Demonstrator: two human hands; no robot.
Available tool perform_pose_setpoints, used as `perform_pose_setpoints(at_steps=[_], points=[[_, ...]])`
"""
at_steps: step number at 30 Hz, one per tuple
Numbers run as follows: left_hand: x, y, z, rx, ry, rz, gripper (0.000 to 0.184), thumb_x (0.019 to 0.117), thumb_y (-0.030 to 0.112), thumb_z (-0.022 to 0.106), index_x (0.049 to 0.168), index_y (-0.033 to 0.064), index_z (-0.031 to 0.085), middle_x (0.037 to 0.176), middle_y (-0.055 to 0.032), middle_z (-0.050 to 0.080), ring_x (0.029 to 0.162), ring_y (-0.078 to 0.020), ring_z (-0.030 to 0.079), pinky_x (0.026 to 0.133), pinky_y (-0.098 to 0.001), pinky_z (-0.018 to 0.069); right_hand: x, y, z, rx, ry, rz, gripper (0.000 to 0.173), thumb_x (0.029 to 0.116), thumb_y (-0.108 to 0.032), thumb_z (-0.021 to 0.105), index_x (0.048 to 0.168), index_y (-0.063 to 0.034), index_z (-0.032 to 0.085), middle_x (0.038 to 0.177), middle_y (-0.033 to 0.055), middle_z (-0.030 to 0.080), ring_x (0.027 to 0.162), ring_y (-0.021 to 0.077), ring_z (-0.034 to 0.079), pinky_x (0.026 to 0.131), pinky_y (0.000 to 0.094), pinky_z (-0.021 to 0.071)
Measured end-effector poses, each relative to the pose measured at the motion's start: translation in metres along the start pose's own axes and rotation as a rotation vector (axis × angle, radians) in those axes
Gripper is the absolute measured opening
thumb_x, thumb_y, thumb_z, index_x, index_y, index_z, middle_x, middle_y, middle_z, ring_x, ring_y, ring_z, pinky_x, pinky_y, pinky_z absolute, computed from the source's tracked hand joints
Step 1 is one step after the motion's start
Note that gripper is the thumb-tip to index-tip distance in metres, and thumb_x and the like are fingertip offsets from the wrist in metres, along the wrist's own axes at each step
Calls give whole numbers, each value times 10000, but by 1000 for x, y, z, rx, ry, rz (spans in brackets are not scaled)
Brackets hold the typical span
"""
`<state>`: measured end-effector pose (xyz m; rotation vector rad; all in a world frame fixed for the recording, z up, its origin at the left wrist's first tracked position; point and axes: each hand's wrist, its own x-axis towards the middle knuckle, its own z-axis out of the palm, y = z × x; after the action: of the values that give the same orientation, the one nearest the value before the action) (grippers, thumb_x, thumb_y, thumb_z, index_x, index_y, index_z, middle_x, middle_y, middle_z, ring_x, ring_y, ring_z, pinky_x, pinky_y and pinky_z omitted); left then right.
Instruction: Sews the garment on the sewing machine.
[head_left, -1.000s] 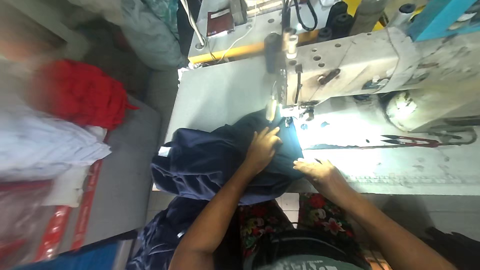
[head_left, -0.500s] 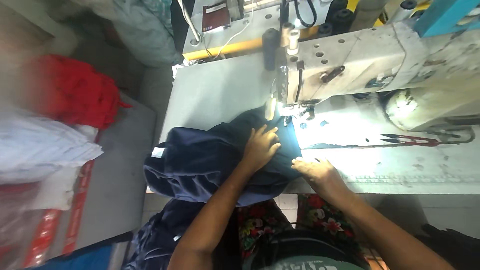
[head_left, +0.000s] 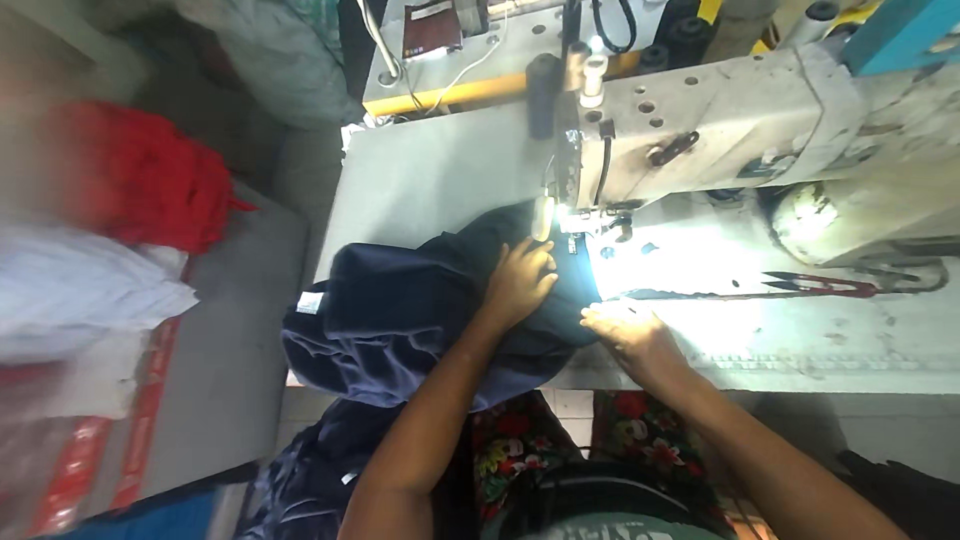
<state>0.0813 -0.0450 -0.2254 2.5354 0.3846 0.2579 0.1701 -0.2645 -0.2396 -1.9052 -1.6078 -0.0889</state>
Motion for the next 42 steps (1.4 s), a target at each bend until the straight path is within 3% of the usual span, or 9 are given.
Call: perform_pose_setpoints(at_steps=[4, 11, 14, 22, 26, 35, 42], points=[[5, -5, 0, 8, 7, -5, 183, 992, 174, 632, 1073, 29, 709, 1431, -106, 625, 1440, -382, 460, 1191, -655, 240, 6, 2, 2, -16, 16, -8, 203, 953, -16, 591, 1006, -35, 786, 1092, 119, 780, 1066, 289, 744, 961, 500, 554], [19, -6, -8, 24, -79, -74, 224, 1023, 215, 606, 1128, 38, 694, 1465, -112, 595, 1485, -364, 396, 1228, -618, 174, 14, 6, 5, -46, 32, -13, 204, 934, 18, 602, 1008, -34, 786, 1108, 117, 778, 1055, 286, 747, 902, 491, 566], [24, -8, -10, 30, -89, -78, 238, 1026, 220, 602, 1143, 36, 698, 1442, -124, 611, 1477, -366, 408, 1235, -609, 166, 17, 7, 6, -45, 10, -6, 213, 930, 29, 605, 1034, -20, 784, 1138, 133, 769, 1093, 307, 735, 909, 531, 556], [36, -12, -14, 45, -107, -115, 283, 1028, 242, 607, 1207, 36, 683, 1397, -146, 628, 1471, -347, 414, 1252, -567, 159, 27, 11, 11, -71, 10, -3, 201, 921, 17, 625, 1040, -20, 782, 1148, 156, 759, 1081, 343, 727, 886, 510, 567], [41, -20, -12, 40, -67, -87, 303, 1016, 234, 620, 1204, 3, 678, 1365, -195, 634, 1451, -372, 436, 1241, -595, 181, 31, 13, 10, -44, -1, 14, 210, 927, 14, 615, 1052, -12, 781, 1164, 171, 751, 1104, 366, 716, 920, 537, 557], [52, -16, -21, 18, -76, -135, 310, 1008, 216, 639, 1223, -6, 672, 1401, -199, 613, 1470, -359, 413, 1257, -562, 160, 38, 18, 12, -41, -3, 46, 241, 941, -4, 623, 1129, -16, 774, 1209, 164, 739, 1165, 368, 687, 976, 544, 522], [60, -22, -24, -7, -26, -104, 352, 984, 206, 678, 1252, -22, 669, 1403, -215, 612, 1456, -373, 434, 1248, -552, 195, 44, 26, 14, 11, -14, 89, 259, 949, -1, 636, 1180, -1, 753, 1242, 180, 724, 1180, 378, 679, 1008, 555, 503]])
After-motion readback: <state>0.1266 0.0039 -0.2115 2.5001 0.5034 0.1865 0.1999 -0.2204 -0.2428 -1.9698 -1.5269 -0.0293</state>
